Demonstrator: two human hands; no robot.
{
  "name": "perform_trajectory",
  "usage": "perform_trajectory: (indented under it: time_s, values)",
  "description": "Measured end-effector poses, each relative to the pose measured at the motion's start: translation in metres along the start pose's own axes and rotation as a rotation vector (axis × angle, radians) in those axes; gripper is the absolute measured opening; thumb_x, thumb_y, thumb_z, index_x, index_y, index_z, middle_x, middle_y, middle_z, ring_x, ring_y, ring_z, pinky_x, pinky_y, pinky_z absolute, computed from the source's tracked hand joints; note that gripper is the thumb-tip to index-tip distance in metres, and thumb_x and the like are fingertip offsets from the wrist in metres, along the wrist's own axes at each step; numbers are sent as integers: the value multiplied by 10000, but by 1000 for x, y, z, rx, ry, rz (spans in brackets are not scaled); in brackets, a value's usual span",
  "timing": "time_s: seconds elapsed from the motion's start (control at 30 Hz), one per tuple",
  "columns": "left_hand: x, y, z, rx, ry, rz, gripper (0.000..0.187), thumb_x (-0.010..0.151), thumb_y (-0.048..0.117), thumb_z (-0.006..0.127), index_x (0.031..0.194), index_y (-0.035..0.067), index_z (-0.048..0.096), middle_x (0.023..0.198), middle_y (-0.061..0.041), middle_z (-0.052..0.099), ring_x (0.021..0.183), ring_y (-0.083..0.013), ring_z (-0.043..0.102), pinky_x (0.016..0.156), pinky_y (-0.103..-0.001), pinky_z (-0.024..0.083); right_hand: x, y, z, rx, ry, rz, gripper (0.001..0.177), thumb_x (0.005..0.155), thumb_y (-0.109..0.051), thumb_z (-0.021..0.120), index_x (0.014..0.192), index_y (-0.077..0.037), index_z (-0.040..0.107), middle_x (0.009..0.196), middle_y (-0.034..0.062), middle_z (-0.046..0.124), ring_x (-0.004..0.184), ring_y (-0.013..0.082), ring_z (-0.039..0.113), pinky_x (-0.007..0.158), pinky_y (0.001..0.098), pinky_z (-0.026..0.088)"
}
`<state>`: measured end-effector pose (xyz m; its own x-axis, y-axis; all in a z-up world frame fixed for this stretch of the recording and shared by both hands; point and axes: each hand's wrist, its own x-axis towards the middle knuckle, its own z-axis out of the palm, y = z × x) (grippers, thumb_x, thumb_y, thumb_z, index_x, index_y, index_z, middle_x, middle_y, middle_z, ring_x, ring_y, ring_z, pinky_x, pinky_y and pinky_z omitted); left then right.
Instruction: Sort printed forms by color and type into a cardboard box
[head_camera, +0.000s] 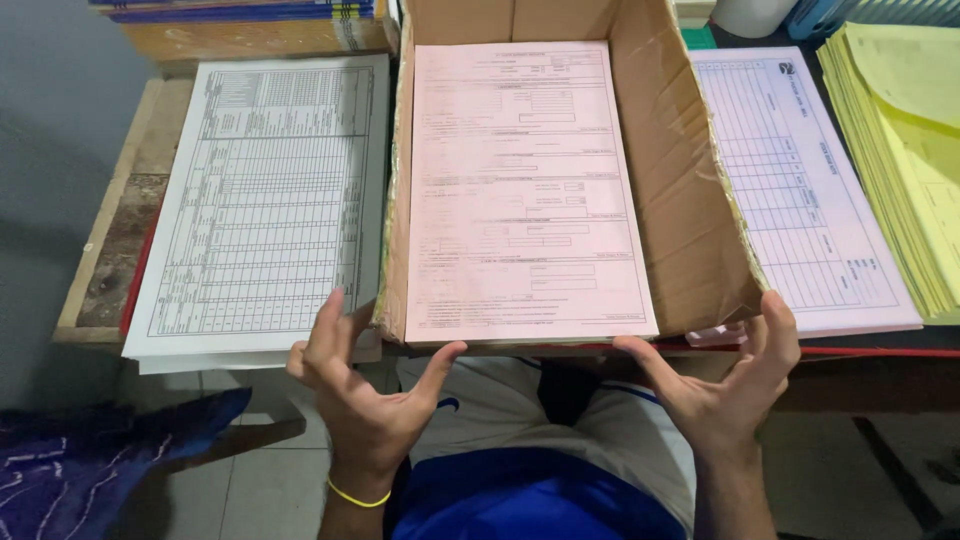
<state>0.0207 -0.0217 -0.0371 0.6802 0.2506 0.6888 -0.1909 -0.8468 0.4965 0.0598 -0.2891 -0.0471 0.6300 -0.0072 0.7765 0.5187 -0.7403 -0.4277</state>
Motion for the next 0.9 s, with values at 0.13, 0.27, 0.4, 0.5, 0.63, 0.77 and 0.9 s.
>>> perform_trajectory:
  time_s: [0.13,0.27,0.4,0.5,0.63,0.77,0.9]
  values:
    - [16,14,-5,28,128,207,985,679,363,888,1315,53,202,1211,-224,461,1099,-323,517,983,-405,408,5,-4,-2,55,-26,12,1020,582,-165,887,1335,13,223,1332,159,282,1222,302,377,968,439,444]
    - [12,18,4,-29,170,153,895,705,355,839,1307,24,266,1316,-225,339,1245,-371,410,1093,-495,418,12,-13,-4,113,-61,48,984,628,-105,844,1347,32,186,1334,174,248,1203,322,398,1032,428,411]
    - [21,50,11,-43,75,566,300,845,197,663,1086,187,483,1117,-116,484,985,-217,502,795,-267,421,14,-18,-7,195,-112,123,868,689,-27,703,1340,-24,130,1322,225,269,1021,302,476,714,314,463]
    - [27,83,18,59,-351,497,347,894,432,505,1234,371,478,1319,-179,382,1217,-330,393,982,-460,349,13,-17,-6,201,-120,113,838,699,-31,668,1343,15,134,1353,205,242,1119,327,469,798,336,465]
    - [23,88,36,200,-483,405,666,717,661,613,1290,365,444,1377,-234,323,1284,-395,301,958,-566,306,12,-16,-6,202,-110,162,820,677,-37,633,1328,53,143,1356,208,229,1227,361,433,940,365,427]
    - [23,88,38,212,-487,398,681,718,624,633,1304,333,443,1383,-217,338,1279,-383,321,952,-556,314,13,-17,-6,269,-108,214,814,669,4,615,1324,39,133,1305,283,300,1155,344,455,917,341,425]
    - [26,85,40,147,-413,332,649,799,546,592,1299,157,452,1344,-160,442,1245,-310,428,947,-484,348,13,-14,-5,209,-90,170,817,673,-19,644,1315,68,146,1303,270,287,1126,360,495,864,351,466]
